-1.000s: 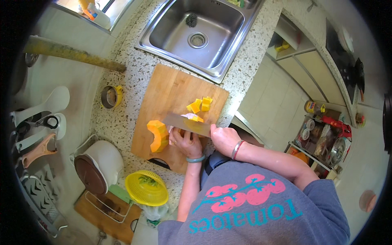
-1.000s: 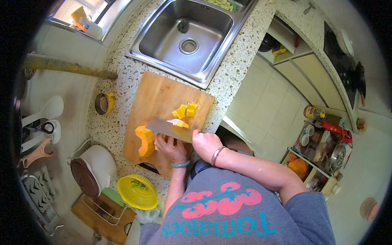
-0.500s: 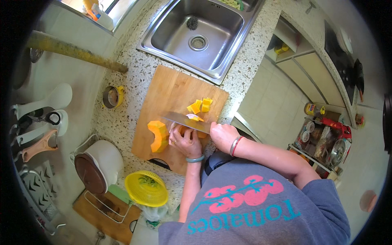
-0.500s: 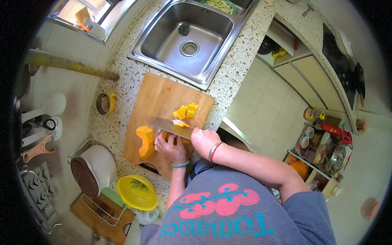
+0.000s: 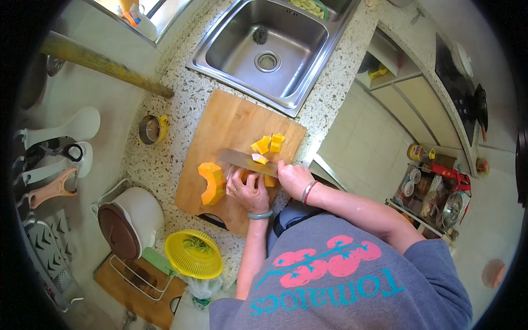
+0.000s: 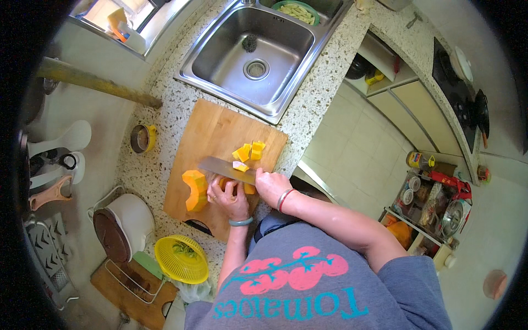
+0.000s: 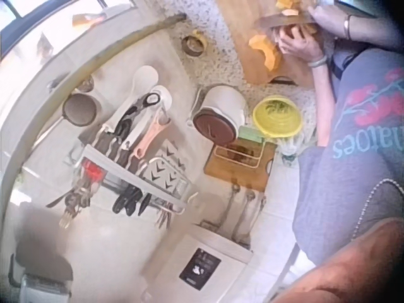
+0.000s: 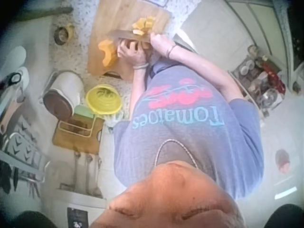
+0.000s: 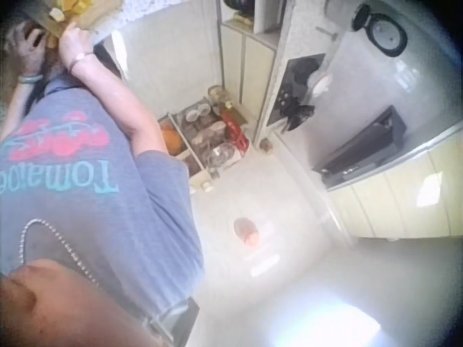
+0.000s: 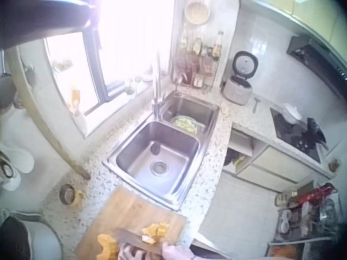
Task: The person uses a cleaver to slice a piece of orange pumpkin into cubes on a wooden cutting board. After finishing the chopping, the person wipes the stovetop surface with a cloth.
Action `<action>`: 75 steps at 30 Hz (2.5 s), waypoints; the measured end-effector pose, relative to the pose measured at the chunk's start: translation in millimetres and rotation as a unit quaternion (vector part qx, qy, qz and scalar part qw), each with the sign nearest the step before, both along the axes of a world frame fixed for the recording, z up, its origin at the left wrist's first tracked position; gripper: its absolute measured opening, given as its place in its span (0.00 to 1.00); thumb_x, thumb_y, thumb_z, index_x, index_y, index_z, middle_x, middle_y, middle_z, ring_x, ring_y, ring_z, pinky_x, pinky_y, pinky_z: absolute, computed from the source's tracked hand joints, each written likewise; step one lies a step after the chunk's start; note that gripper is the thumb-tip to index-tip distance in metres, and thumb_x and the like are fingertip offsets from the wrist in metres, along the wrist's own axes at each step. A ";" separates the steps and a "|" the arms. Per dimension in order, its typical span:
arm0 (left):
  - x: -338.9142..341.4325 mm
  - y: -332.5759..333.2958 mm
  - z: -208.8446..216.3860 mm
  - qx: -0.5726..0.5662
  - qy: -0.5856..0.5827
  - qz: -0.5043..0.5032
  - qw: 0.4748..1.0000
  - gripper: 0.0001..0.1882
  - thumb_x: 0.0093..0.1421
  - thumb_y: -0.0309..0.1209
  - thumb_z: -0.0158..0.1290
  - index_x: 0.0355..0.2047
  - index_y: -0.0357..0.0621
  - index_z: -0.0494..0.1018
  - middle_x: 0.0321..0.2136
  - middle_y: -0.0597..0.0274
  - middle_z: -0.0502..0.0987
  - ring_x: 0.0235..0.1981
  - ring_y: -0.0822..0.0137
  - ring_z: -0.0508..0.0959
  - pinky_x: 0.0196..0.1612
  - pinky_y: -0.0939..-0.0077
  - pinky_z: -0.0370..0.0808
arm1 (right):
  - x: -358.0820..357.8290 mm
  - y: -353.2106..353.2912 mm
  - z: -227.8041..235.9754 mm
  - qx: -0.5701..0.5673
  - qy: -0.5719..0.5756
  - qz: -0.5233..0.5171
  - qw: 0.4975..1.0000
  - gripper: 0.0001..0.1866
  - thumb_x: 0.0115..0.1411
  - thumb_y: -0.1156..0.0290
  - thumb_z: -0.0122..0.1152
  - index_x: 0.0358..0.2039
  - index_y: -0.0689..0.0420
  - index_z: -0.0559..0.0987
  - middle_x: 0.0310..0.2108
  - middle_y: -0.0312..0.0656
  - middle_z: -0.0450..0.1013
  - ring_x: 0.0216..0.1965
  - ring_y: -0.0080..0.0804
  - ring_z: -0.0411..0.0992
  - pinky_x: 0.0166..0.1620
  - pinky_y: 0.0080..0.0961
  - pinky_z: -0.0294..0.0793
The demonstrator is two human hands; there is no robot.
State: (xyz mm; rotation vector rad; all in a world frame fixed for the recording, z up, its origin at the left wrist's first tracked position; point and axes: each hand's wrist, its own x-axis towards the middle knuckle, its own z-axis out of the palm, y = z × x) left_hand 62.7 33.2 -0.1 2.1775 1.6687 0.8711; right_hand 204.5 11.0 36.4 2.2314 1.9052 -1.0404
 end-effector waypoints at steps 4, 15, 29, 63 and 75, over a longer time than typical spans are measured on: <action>1.9 -0.4 10.2 -0.010 0.029 -0.015 0.999 0.08 0.48 0.32 0.62 0.30 0.51 0.76 0.45 0.61 0.70 0.51 0.55 0.66 0.54 0.54 0.58 | 21.7 17.1 4.3 -0.032 0.083 -0.013 0.996 0.11 0.53 0.71 0.53 0.35 0.62 0.76 0.30 0.57 0.77 0.32 0.52 0.78 0.37 0.43 0.78; 4.5 -25.8 16.4 -0.046 0.044 -0.130 0.989 0.12 0.46 0.29 0.61 0.33 0.48 0.75 0.45 0.54 0.69 0.46 0.52 0.69 0.49 0.60 0.67 | 41.3 -2.0 -4.4 0.049 0.150 -0.079 0.984 0.07 0.54 0.72 0.52 0.30 0.61 0.76 0.25 0.58 0.75 0.31 0.56 0.75 0.36 0.48 0.75; 24.7 -14.3 8.2 -0.093 -0.008 -0.055 0.994 0.11 0.50 0.27 0.60 0.32 0.40 0.70 0.42 0.48 0.66 0.45 0.48 0.71 0.46 0.59 0.70 | 35.8 -20.5 -5.6 -0.009 0.113 -0.057 0.992 0.07 0.56 0.71 0.52 0.32 0.60 0.76 0.25 0.57 0.75 0.31 0.55 0.75 0.34 0.46 0.75; -7.3 -15.9 -16.4 -0.008 -0.006 -0.053 0.999 0.18 0.50 0.29 0.58 0.43 0.44 0.76 0.51 0.48 0.70 0.55 0.43 0.65 0.58 0.50 0.58 | 14.4 -53.4 16.5 0.099 -0.016 0.037 0.994 0.20 0.54 0.74 0.50 0.47 0.70 0.68 0.20 0.48 0.75 0.22 0.42 0.77 0.22 0.34 0.76; 1.1 -14.8 -14.0 0.004 -0.031 -0.034 0.999 0.12 0.49 0.27 0.58 0.36 0.43 0.77 0.50 0.49 0.70 0.53 0.44 0.65 0.57 0.50 0.60 | -9.8 5.6 21.4 0.048 0.023 0.019 0.998 0.09 0.56 0.74 0.50 0.33 0.67 0.72 0.22 0.53 0.76 0.26 0.47 0.78 0.28 0.38 0.78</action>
